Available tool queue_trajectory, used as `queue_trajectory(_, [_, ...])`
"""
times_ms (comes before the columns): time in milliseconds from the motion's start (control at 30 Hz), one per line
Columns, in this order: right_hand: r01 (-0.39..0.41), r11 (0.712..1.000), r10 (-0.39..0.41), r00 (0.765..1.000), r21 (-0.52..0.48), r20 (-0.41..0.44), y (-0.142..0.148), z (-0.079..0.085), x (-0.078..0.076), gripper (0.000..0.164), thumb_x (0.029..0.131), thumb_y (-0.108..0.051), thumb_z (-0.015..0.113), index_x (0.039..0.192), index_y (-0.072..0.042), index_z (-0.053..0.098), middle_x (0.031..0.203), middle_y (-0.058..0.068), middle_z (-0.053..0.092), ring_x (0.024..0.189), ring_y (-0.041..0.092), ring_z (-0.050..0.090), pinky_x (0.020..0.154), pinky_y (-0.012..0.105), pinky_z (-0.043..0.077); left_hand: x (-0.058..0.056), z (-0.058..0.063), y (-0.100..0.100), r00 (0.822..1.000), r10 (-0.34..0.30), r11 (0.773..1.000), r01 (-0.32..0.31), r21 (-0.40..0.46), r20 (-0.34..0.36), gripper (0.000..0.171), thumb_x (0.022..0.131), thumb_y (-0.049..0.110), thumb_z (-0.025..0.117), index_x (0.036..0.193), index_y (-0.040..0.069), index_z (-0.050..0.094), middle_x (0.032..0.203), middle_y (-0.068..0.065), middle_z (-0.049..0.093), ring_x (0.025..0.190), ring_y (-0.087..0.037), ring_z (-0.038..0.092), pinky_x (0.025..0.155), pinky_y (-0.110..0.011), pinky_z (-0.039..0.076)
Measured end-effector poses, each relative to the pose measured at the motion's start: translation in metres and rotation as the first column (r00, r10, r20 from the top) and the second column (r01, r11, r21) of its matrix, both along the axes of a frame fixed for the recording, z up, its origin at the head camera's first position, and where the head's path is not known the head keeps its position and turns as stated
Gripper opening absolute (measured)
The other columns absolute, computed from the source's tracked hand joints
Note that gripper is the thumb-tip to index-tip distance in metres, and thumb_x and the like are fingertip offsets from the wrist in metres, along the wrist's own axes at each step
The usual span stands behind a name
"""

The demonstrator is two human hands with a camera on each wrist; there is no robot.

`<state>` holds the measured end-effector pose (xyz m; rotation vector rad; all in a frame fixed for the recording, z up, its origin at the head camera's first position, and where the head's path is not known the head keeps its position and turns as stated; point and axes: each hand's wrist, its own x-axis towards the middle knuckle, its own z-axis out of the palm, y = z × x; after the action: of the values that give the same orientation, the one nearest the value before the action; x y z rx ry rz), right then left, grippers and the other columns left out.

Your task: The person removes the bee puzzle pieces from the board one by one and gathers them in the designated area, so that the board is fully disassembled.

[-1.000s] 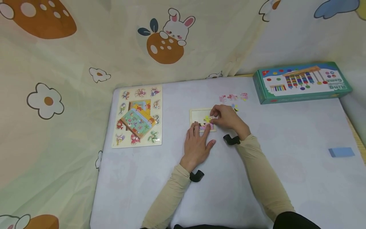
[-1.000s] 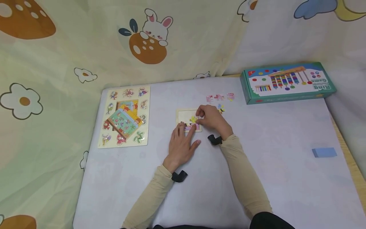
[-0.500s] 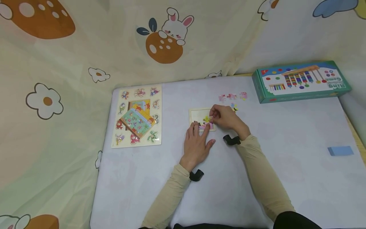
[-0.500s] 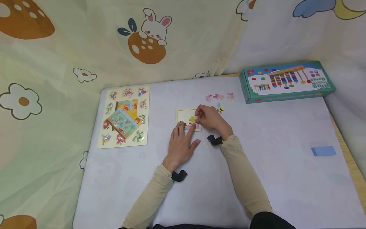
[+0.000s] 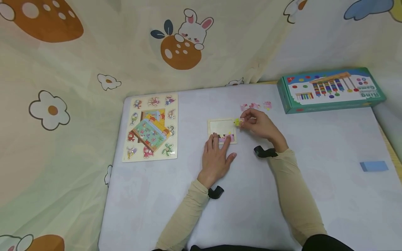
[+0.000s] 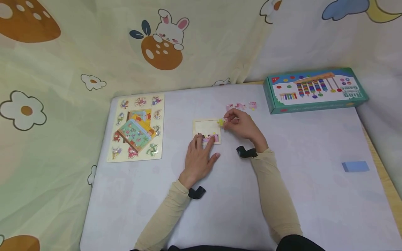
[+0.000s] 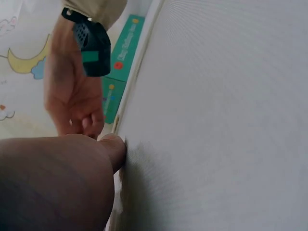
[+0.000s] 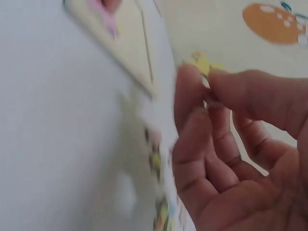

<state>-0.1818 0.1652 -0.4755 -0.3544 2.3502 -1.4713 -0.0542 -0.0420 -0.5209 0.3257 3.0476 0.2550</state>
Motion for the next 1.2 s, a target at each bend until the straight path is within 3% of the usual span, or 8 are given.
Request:
queue_trajectory(233, [0.186, 0.982, -0.185, 0.982, 0.031, -0.028, 0.037, 0.001, 0.001, 0.034, 0.103, -0.020, 0.070, 0.133, -0.005, 0.063, 0.121, 0.020, 0.068, 0.093, 0.015, 0.073, 0.077, 0.016, 0.055, -0.001, 0.002, 0.002, 0.999, 0.007, 1.000, -0.006, -0.001, 0.039, 0.070, 0.108, 0.061, 0.046, 0.168, 0.028, 0.032, 0.168, -0.023, 0.028, 0.159, -0.038, 0.020, 0.128, -0.048, 0.025])
queue_trajectory(367, [0.274, 0.960, -0.269, 0.959, 0.056, -0.086, 0.055, -0.001, 0.003, 0.036, 0.102, -0.028, 0.073, 0.131, -0.007, 0.067, 0.122, 0.020, 0.072, 0.088, 0.001, 0.071, 0.075, 0.013, 0.053, -0.001, 0.002, 0.002, 0.998, 0.011, 1.000, -0.011, 0.007, 0.059, 0.070, 0.108, 0.061, 0.046, 0.169, 0.028, 0.031, 0.170, -0.024, 0.025, 0.160, -0.038, 0.018, 0.129, -0.048, 0.024])
queue_trajectory(533, [0.327, 0.939, -0.315, 0.942, 0.109, -0.113, 0.071, -0.002, 0.008, 0.044, 0.100, -0.028, 0.075, 0.138, -0.008, 0.067, 0.128, 0.020, 0.071, 0.087, -0.010, 0.063, 0.078, 0.005, 0.049, -0.001, 0.003, 0.001, 0.998, 0.009, 1.000, -0.010, 0.014, 0.068, 0.071, 0.108, 0.060, 0.046, 0.169, 0.027, 0.030, 0.170, -0.025, 0.025, 0.160, -0.038, 0.017, 0.129, -0.048, 0.023])
queue_trajectory(733, [0.345, 0.919, -0.326, 0.937, 0.192, -0.122, 0.082, -0.003, 0.008, 0.043, 0.099, -0.017, 0.076, 0.139, -0.004, 0.067, 0.130, 0.025, 0.070, 0.083, -0.016, 0.057, 0.075, 0.000, 0.044, -0.001, 0.002, 0.000, 0.998, 0.003, 1.000, -0.004, 0.013, 0.059, 0.070, 0.108, 0.060, 0.045, 0.169, 0.027, 0.031, 0.170, -0.025, 0.025, 0.160, -0.039, 0.018, 0.129, -0.048, 0.023])
queue_trajectory(833, [0.361, 0.907, -0.340, 0.932, 0.218, -0.128, 0.082, -0.003, 0.007, 0.042, 0.098, -0.012, 0.076, 0.138, -0.002, 0.067, 0.129, 0.026, 0.071, 0.088, -0.004, 0.064, 0.073, 0.001, 0.043, 0.000, 0.002, 0.000, 0.999, 0.000, 1.000, 0.000, 0.015, 0.046, 0.070, 0.108, 0.060, 0.046, 0.168, 0.026, 0.031, 0.169, -0.026, 0.026, 0.160, -0.039, 0.019, 0.128, -0.048, 0.024])
queue_trajectory(1000, [0.387, 0.885, -0.364, 0.922, 0.261, -0.131, 0.076, -0.004, 0.008, 0.040, 0.097, -0.009, 0.076, 0.136, 0.000, 0.068, 0.126, 0.029, 0.071, 0.104, 0.036, 0.072, 0.070, 0.005, 0.041, 0.001, 0.002, -0.001, 1.000, -0.005, 1.000, 0.005, 0.023, 0.023, 0.070, 0.108, 0.059, 0.048, 0.168, 0.025, 0.034, 0.168, -0.027, 0.028, 0.158, -0.040, 0.021, 0.127, -0.049, 0.026])
queue_trajectory(1100, [0.397, 0.872, -0.373, 0.918, 0.285, -0.139, 0.072, -0.005, 0.008, 0.039, 0.098, -0.009, 0.075, 0.136, 0.000, 0.069, 0.125, 0.029, 0.072, 0.106, 0.041, 0.072, 0.073, 0.011, 0.044, 0.002, 0.002, -0.001, 1.000, -0.009, 1.000, 0.009, 0.026, 0.017, 0.070, 0.108, 0.059, 0.049, 0.167, 0.025, 0.034, 0.167, -0.027, 0.028, 0.158, -0.040, 0.022, 0.127, -0.049, 0.026])
queue_trajectory(1200, [0.408, 0.861, -0.375, 0.913, 0.303, -0.161, 0.070, -0.006, 0.007, 0.039, 0.099, -0.009, 0.074, 0.137, -0.001, 0.068, 0.125, 0.029, 0.071, 0.106, 0.042, 0.071, 0.082, 0.028, 0.054, 0.002, 0.002, -0.001, 1.000, -0.010, 1.000, 0.009, 0.029, 0.013, 0.070, 0.108, 0.058, 0.049, 0.167, 0.024, 0.035, 0.167, -0.027, 0.028, 0.158, -0.041, 0.022, 0.127, -0.050, 0.027])
